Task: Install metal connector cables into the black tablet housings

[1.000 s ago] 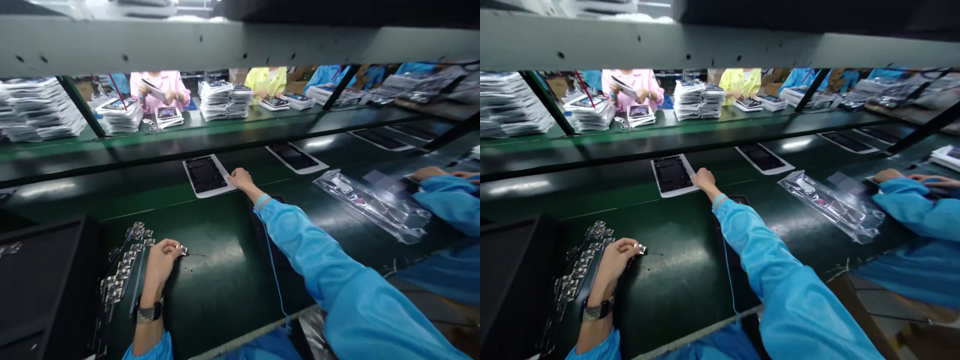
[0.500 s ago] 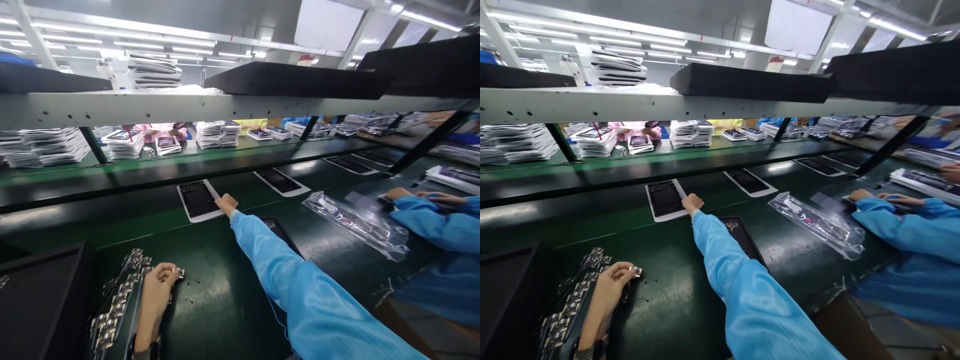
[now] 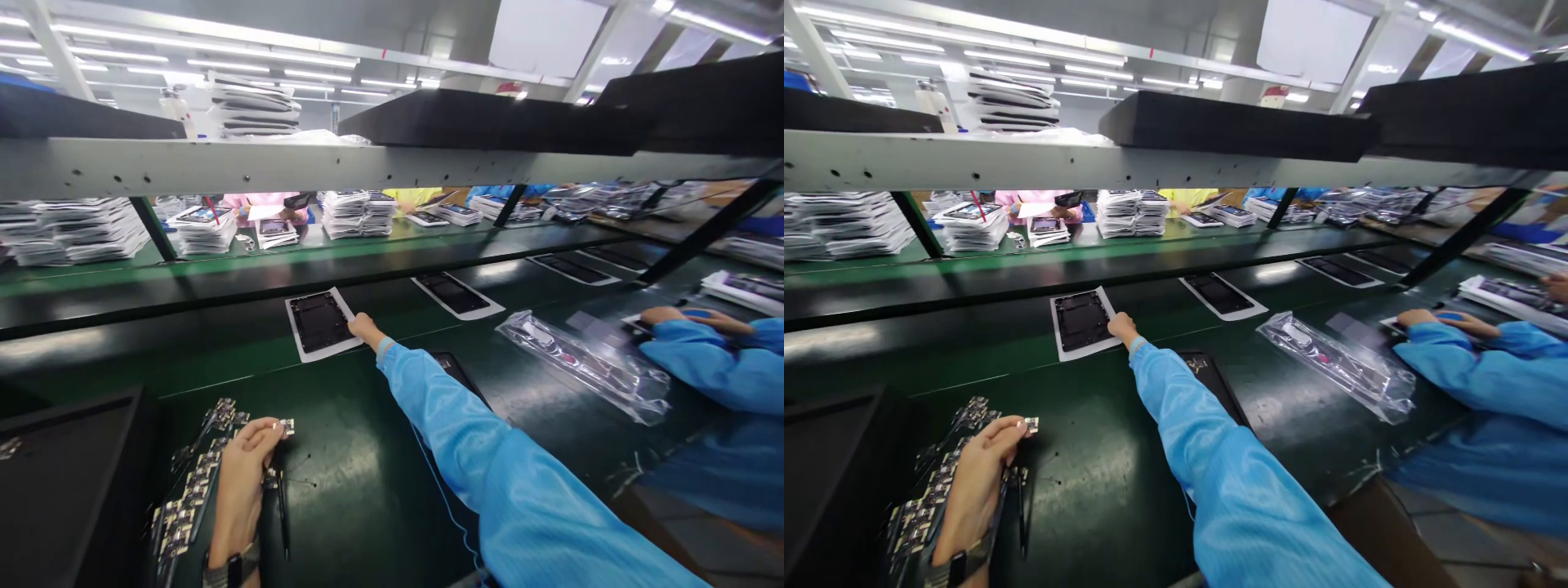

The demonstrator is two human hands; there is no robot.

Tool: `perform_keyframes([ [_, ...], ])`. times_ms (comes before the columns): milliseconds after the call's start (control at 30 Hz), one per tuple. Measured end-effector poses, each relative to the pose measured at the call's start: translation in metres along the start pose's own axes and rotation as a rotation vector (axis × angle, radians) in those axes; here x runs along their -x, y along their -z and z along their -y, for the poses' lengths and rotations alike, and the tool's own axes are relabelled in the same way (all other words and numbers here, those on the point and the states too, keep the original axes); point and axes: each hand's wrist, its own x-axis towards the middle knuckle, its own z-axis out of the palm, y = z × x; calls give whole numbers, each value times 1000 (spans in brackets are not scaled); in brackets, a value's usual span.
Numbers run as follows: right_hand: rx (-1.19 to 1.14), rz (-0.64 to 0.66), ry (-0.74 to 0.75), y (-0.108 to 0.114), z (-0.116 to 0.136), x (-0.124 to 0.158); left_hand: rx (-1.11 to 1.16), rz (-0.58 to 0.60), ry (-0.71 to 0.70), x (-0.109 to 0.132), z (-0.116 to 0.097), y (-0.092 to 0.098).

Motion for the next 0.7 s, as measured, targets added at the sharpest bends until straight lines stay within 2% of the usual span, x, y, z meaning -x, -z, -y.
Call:
perform_keyframes([
  [200,-247,112,18,-4,-2,31,383,47,166,3,-7,-2],
  [300,-371,126,56,-3,-18,64,636,-36,159,9,-22,9],
  [400,-477,119,108,8,-50,114,743,-150,59,25,-43,23],
  [500,-525,108,153,22,-90,172,707,-182,-58,45,-58,31],
  [600,-542,155,172,29,-126,218,667,-162,-88,58,-59,32],
  [700,-504,219,175,28,-150,242,641,-172,-54,64,-51,28],
])
